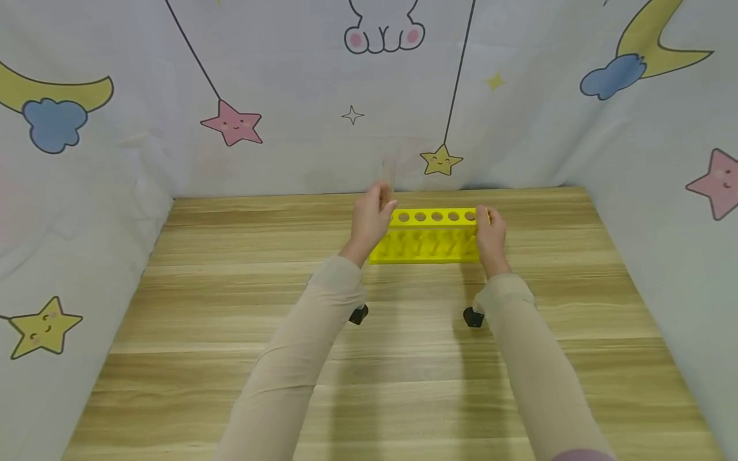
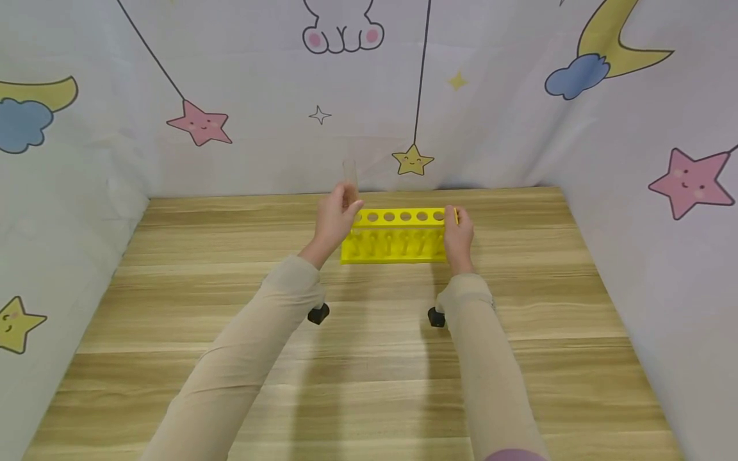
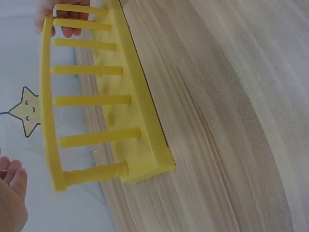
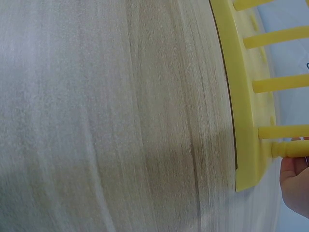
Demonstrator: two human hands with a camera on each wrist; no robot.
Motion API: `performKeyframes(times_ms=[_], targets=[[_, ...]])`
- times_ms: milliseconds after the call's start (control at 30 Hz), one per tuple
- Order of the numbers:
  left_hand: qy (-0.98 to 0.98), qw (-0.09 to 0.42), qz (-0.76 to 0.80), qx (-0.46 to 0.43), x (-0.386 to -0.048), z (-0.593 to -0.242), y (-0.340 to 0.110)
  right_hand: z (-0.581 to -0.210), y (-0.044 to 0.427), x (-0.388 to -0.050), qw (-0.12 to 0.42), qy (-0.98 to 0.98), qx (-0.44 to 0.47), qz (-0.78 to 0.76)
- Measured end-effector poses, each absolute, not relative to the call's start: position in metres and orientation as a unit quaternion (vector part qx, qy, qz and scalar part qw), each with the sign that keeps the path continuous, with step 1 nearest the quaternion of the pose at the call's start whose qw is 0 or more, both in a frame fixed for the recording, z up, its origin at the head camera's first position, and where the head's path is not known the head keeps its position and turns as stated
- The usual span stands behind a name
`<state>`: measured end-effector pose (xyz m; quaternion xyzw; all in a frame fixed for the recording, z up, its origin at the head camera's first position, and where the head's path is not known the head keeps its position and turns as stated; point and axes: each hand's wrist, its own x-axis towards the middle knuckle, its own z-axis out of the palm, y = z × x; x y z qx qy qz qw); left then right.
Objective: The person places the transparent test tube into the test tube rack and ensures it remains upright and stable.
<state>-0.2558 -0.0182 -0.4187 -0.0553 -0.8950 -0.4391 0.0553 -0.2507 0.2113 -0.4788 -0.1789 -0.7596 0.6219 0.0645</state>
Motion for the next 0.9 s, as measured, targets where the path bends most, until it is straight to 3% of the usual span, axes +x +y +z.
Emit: performKeyframes(times_ms=[900], targets=[[-0.888, 0.047, -0.454, -0.052, -0.2544, -0.4265, -0.0186, -0.4785, 0.2116, -0.2508, 0.065, -0.757, -0.183, 0.623]])
